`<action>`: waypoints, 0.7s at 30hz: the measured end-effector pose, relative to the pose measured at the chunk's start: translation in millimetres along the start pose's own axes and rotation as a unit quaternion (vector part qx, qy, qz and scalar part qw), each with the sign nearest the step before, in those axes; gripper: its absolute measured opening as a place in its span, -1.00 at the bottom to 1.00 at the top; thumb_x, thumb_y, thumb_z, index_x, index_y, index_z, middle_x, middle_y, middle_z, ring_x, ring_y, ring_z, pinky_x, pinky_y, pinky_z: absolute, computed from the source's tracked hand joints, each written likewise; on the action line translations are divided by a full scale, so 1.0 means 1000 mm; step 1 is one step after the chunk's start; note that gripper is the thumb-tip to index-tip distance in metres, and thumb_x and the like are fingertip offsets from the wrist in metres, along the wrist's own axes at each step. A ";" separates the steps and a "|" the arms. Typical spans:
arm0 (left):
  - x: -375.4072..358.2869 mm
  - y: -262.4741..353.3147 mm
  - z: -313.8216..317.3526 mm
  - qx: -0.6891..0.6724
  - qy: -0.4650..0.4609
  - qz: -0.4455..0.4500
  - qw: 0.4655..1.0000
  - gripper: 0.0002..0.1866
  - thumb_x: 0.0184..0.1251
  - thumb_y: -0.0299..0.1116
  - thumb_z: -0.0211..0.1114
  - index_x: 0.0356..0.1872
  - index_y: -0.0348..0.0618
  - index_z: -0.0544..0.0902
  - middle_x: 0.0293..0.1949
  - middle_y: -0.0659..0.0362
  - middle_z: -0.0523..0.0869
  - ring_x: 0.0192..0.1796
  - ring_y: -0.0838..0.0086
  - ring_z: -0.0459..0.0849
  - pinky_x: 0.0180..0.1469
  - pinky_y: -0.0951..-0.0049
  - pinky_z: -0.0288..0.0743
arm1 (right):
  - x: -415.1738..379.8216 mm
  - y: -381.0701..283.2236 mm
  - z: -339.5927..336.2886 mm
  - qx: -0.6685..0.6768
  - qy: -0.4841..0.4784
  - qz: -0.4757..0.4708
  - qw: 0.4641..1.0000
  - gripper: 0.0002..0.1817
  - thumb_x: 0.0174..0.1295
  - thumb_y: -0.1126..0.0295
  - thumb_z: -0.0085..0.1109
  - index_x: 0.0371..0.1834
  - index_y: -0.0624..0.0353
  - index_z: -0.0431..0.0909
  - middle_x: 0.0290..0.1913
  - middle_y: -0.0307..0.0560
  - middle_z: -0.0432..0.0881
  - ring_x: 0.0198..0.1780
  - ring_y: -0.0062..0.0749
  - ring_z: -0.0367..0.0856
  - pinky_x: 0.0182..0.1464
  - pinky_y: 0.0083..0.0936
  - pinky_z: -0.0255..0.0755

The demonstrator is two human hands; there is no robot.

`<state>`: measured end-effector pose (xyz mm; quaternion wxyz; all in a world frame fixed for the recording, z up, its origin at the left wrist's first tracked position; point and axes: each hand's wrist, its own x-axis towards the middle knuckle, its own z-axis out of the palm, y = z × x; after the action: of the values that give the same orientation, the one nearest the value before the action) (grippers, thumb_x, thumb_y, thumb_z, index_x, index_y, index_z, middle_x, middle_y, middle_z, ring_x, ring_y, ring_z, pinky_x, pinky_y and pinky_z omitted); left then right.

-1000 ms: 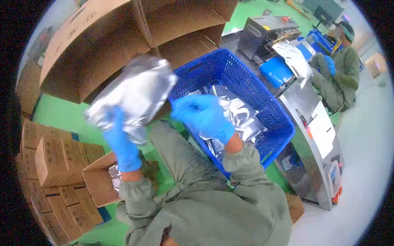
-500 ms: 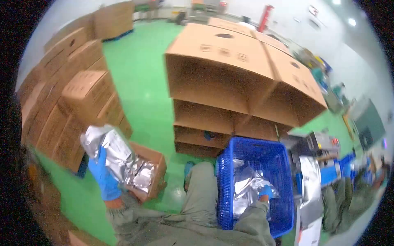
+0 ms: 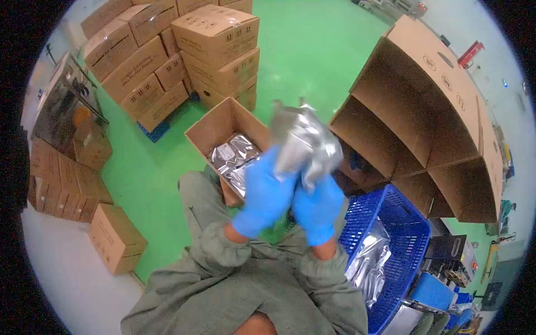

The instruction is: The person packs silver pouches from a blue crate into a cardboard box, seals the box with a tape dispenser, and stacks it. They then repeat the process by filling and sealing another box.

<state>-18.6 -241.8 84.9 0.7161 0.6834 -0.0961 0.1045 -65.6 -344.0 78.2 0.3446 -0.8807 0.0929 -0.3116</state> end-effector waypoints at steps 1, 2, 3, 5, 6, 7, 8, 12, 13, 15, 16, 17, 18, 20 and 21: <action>0.015 -0.002 -0.013 -0.059 0.006 -0.034 0.998 -0.67 0.11 -0.30 0.42 -0.19 -0.33 0.62 -0.38 0.00 0.68 -0.38 0.29 0.65 -0.24 0.27 0.54 | 0.020 -0.009 0.008 0.048 -0.014 -0.030 0.998 -0.61 0.04 0.38 0.33 -0.05 0.30 0.59 -0.34 0.28 0.64 -0.31 0.17 0.66 -0.27 -0.22 0.53; 0.025 -0.016 -0.035 0.007 0.031 -0.043 0.999 -0.75 0.19 -0.38 0.38 -0.17 -0.31 0.63 -0.36 0.09 0.69 -0.37 0.45 0.63 -0.27 0.32 0.53 | 0.038 -0.006 0.017 0.035 -0.050 -0.033 0.998 -0.58 0.02 0.36 0.32 -0.03 0.32 0.59 -0.31 0.29 0.64 -0.26 0.18 0.66 -0.22 -0.19 0.53; 0.032 0.016 -0.051 -0.139 0.052 -0.101 0.984 -0.82 0.27 -0.46 0.32 -0.14 -0.29 0.65 -0.34 0.20 0.68 -0.33 0.56 0.60 -0.30 0.40 0.50 | 0.054 0.001 0.029 0.023 -0.082 -0.031 0.996 -0.55 0.01 0.33 0.31 -0.02 0.33 0.58 -0.27 0.31 0.65 -0.20 0.19 0.66 -0.17 -0.16 0.53; 0.049 -0.018 -0.085 -0.084 0.117 -0.059 0.988 -0.80 0.31 -0.49 0.30 -0.08 -0.32 0.64 -0.27 0.24 0.68 -0.32 0.61 0.60 -0.29 0.52 0.49 | 0.085 0.028 0.071 0.061 -0.073 -0.054 0.994 -0.51 0.00 0.28 0.28 0.03 0.27 0.58 -0.19 0.29 0.66 -0.13 0.21 0.64 -0.07 -0.12 0.53; 0.055 -0.019 -0.097 -0.082 0.138 -0.053 0.986 -0.77 0.31 -0.48 0.31 -0.05 -0.34 0.63 -0.25 0.22 0.69 -0.32 0.62 0.60 -0.28 0.55 0.49 | 0.102 0.035 0.086 0.039 -0.134 -0.038 0.989 -0.53 0.00 0.29 0.30 0.01 0.25 0.59 -0.21 0.23 0.68 -0.15 0.11 0.67 -0.07 -0.16 0.53; 0.058 -0.016 -0.107 -0.075 0.124 -0.049 0.988 -0.77 0.31 -0.48 0.31 -0.05 -0.34 0.63 -0.25 0.22 0.69 -0.32 0.62 0.60 -0.28 0.55 0.49 | 0.109 0.039 0.099 0.019 -0.195 -0.021 0.980 -0.54 -0.01 0.31 0.31 0.00 0.23 0.60 -0.22 0.16 0.70 -0.17 0.02 0.69 -0.07 -0.19 0.53; 0.056 -0.012 -0.117 -0.059 0.136 -0.061 0.987 -0.75 0.31 -0.48 0.32 -0.03 -0.36 0.63 -0.22 0.20 0.70 -0.30 0.60 0.62 -0.25 0.54 0.51 | 0.102 0.045 0.111 0.027 -0.185 -0.008 0.982 -0.54 -0.01 0.31 0.31 0.00 0.23 0.60 -0.22 0.16 0.70 -0.17 0.02 0.69 -0.07 -0.19 0.53; 0.071 -0.022 -0.138 -0.115 0.156 -0.073 0.978 -0.70 0.32 -0.48 0.32 0.02 -0.39 0.60 -0.15 0.14 0.70 -0.23 0.51 0.67 -0.16 0.47 0.56 | 0.046 0.059 0.177 -0.086 -0.280 -0.034 0.956 -0.68 0.14 0.22 0.21 -0.13 0.19 0.62 -0.23 0.13 0.69 -0.21 0.14 0.65 -0.18 -0.07 0.53; 0.074 -0.026 -0.141 -0.103 0.139 -0.072 0.982 -0.70 0.32 -0.48 0.32 0.02 -0.39 0.60 -0.15 0.14 0.70 -0.23 0.51 0.67 -0.16 0.47 0.56 | 0.014 0.064 0.196 -0.148 -0.301 -0.074 0.939 -0.61 0.21 0.07 0.17 -0.16 0.18 0.64 -0.26 0.17 0.68 -0.24 0.14 0.65 -0.19 -0.08 0.54; 0.086 -0.031 -0.142 -0.163 0.111 -0.075 0.977 -0.68 0.33 -0.48 0.31 0.06 -0.41 0.57 -0.11 0.09 0.70 -0.18 0.42 0.71 -0.12 0.39 0.61 | -0.046 0.058 0.187 -0.104 -0.389 -0.057 0.914 -0.63 0.15 0.04 0.21 -0.31 0.16 0.68 -0.32 0.13 0.69 -0.29 0.03 0.69 -0.20 -0.08 0.53; 0.079 -0.026 -0.138 -0.181 0.107 -0.078 0.975 -0.64 0.33 -0.48 0.30 0.10 -0.44 0.53 -0.08 0.02 0.69 -0.13 0.32 0.72 -0.08 0.33 0.64 | -0.074 0.065 0.185 -0.111 -0.420 -0.052 0.899 -0.59 0.14 -0.01 0.20 -0.33 0.15 0.69 -0.33 0.12 0.69 -0.30 0.04 0.69 -0.21 -0.08 0.53; 0.083 -0.031 -0.138 -0.176 0.089 -0.078 0.977 -0.64 0.33 -0.48 0.30 0.10 -0.44 0.53 -0.08 0.02 0.69 -0.13 0.32 0.72 -0.08 0.33 0.64 | -0.084 0.063 0.188 -0.105 -0.408 -0.039 0.906 -0.59 0.14 -0.01 0.20 -0.33 0.15 0.69 -0.33 0.12 0.69 -0.30 0.04 0.69 -0.21 -0.08 0.53; 0.093 -0.044 -0.141 -0.228 0.068 -0.107 0.965 -0.62 0.33 -0.47 0.30 0.11 -0.44 0.52 -0.06 0.00 0.68 -0.10 0.28 0.72 -0.06 0.30 0.64 | -0.090 0.061 0.192 -0.074 -0.408 0.003 0.910 -0.58 0.15 -0.03 0.19 -0.35 0.15 0.69 -0.34 0.12 0.69 -0.31 0.05 0.69 -0.21 -0.08 0.53; 0.111 -0.099 -0.156 -0.262 0.076 -0.151 0.950 -0.57 0.30 -0.47 0.32 0.14 -0.46 0.49 0.01 -0.07 0.64 -0.04 0.21 0.69 -0.03 0.23 0.64 | -0.098 0.062 0.199 -0.036 -0.405 0.052 0.912 -0.56 0.16 -0.05 0.18 -0.37 0.14 0.69 -0.35 0.12 0.69 -0.31 0.06 0.68 -0.21 -0.08 0.53; 0.120 -0.140 -0.165 -0.169 0.131 -0.150 0.965 -0.59 0.28 -0.50 0.31 0.13 -0.42 0.51 0.01 -0.07 0.65 0.00 0.22 0.67 0.03 0.23 0.62 | -0.101 0.064 0.202 -0.042 -0.409 0.039 0.911 -0.55 0.17 -0.08 0.16 -0.38 0.13 0.70 -0.35 0.12 0.69 -0.30 0.07 0.68 -0.21 -0.09 0.53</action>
<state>135.1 -81.1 -23.2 0.8352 0.5390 0.0859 0.0668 -18.1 -241.9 -128.3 0.3268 -0.9404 -0.0089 0.0940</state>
